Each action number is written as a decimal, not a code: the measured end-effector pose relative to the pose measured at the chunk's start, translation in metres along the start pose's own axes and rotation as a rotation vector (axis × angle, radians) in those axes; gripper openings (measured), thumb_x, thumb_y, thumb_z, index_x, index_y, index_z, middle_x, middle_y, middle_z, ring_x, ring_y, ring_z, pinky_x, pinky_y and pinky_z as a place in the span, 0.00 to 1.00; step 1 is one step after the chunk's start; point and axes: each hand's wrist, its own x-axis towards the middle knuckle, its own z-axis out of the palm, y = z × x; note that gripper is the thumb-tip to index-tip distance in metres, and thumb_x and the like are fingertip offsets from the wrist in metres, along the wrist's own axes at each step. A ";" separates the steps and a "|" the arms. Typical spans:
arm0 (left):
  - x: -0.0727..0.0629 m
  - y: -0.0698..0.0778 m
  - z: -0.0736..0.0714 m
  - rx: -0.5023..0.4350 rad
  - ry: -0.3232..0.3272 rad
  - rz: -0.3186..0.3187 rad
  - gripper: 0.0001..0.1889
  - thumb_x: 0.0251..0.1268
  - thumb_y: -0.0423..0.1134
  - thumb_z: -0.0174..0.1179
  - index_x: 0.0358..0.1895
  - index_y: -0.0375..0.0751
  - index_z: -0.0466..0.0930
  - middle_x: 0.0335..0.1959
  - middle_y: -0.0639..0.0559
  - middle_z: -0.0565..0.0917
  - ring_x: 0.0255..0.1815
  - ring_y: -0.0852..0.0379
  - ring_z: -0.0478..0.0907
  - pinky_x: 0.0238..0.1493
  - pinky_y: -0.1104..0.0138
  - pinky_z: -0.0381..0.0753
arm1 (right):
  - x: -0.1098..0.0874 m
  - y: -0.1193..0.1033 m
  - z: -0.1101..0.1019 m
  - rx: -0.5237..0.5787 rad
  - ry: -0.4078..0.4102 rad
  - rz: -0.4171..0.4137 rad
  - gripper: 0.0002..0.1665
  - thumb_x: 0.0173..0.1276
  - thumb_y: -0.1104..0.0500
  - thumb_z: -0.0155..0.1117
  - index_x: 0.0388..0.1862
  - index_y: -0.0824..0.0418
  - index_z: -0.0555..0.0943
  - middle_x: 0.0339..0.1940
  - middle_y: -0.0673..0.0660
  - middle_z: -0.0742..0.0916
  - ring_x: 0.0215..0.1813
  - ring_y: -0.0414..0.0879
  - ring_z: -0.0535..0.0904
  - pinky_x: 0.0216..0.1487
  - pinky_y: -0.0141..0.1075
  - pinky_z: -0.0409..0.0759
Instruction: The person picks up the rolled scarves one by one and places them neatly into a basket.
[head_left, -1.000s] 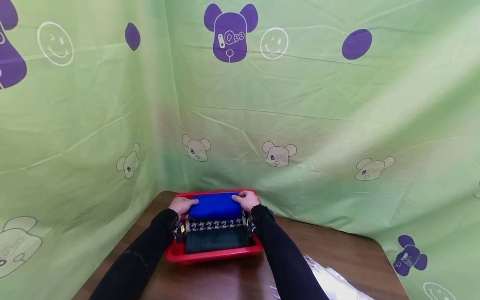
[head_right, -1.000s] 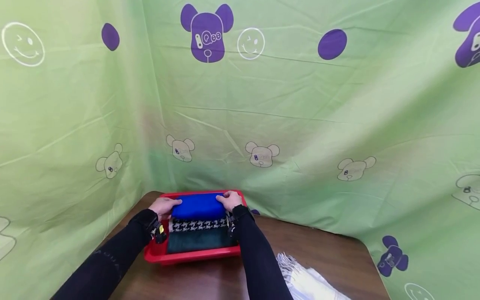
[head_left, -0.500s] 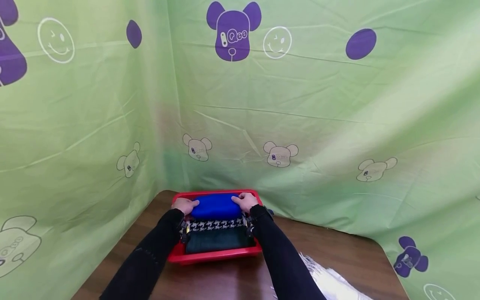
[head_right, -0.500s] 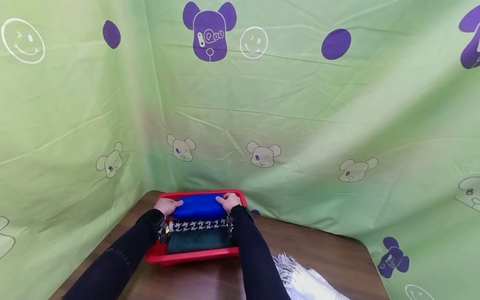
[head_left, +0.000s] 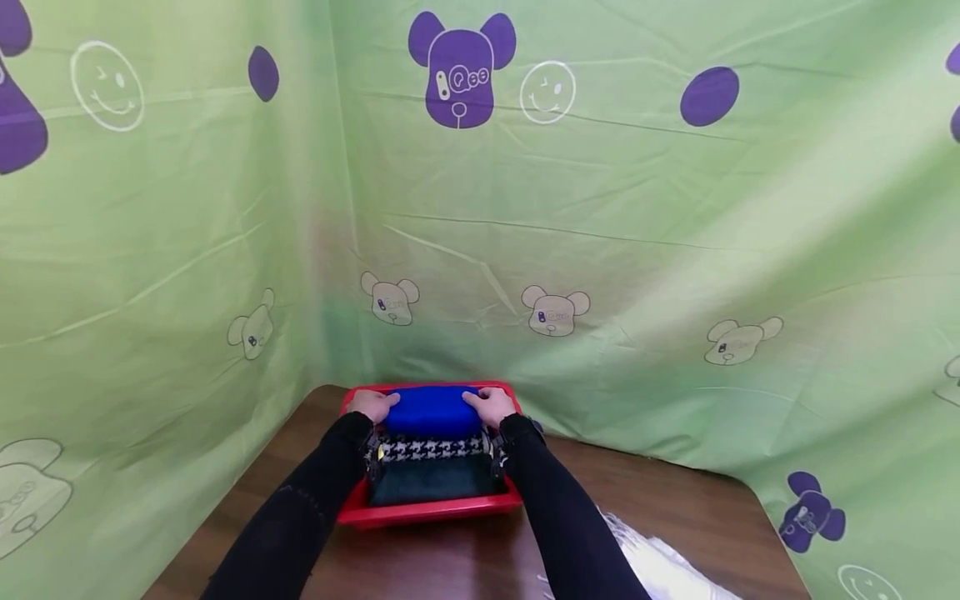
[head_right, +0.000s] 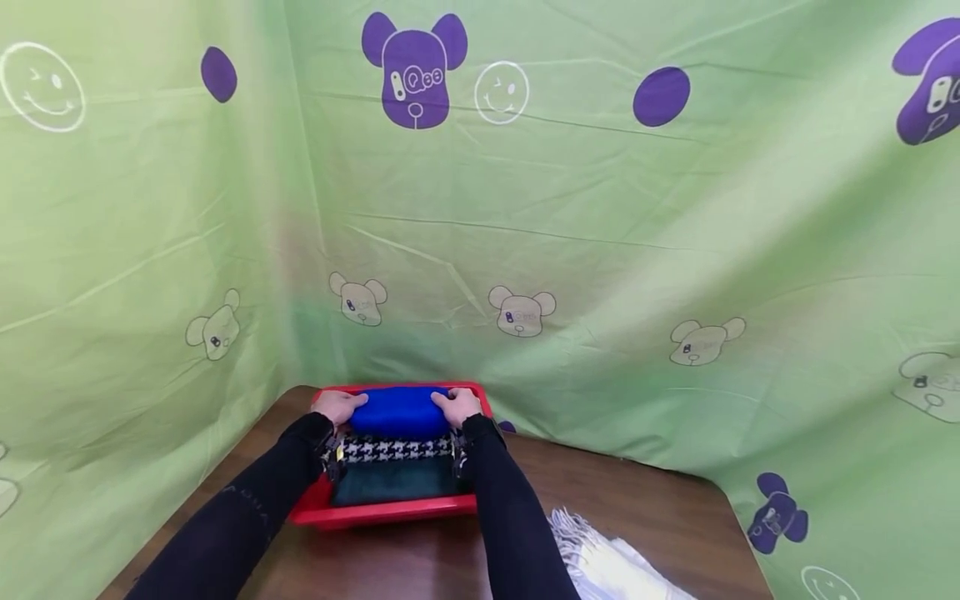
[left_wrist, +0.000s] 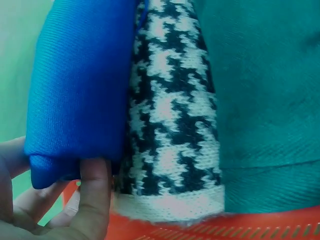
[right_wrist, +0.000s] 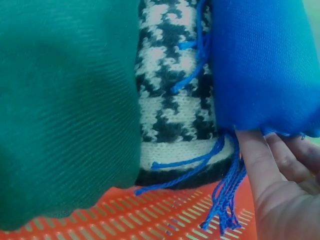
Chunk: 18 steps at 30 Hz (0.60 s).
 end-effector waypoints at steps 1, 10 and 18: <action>-0.003 0.003 -0.002 0.002 -0.001 -0.003 0.23 0.78 0.48 0.59 0.55 0.30 0.88 0.58 0.32 0.86 0.60 0.33 0.82 0.65 0.50 0.80 | 0.000 0.001 0.001 -0.002 0.006 -0.009 0.21 0.81 0.49 0.63 0.37 0.66 0.81 0.27 0.54 0.79 0.32 0.46 0.80 0.38 0.37 0.84; -0.019 0.009 -0.012 -0.026 0.015 -0.020 0.23 0.78 0.46 0.58 0.57 0.28 0.87 0.59 0.32 0.86 0.62 0.34 0.81 0.67 0.52 0.79 | -0.001 -0.008 0.000 -0.097 -0.037 -0.038 0.28 0.83 0.44 0.58 0.45 0.71 0.82 0.27 0.57 0.80 0.33 0.50 0.77 0.42 0.38 0.75; -0.018 0.008 -0.006 -0.031 0.053 -0.004 0.23 0.79 0.47 0.59 0.58 0.28 0.86 0.61 0.30 0.85 0.63 0.31 0.80 0.68 0.49 0.77 | 0.001 0.000 0.001 -0.059 -0.046 -0.075 0.33 0.85 0.45 0.55 0.71 0.71 0.78 0.53 0.68 0.88 0.54 0.60 0.84 0.59 0.48 0.81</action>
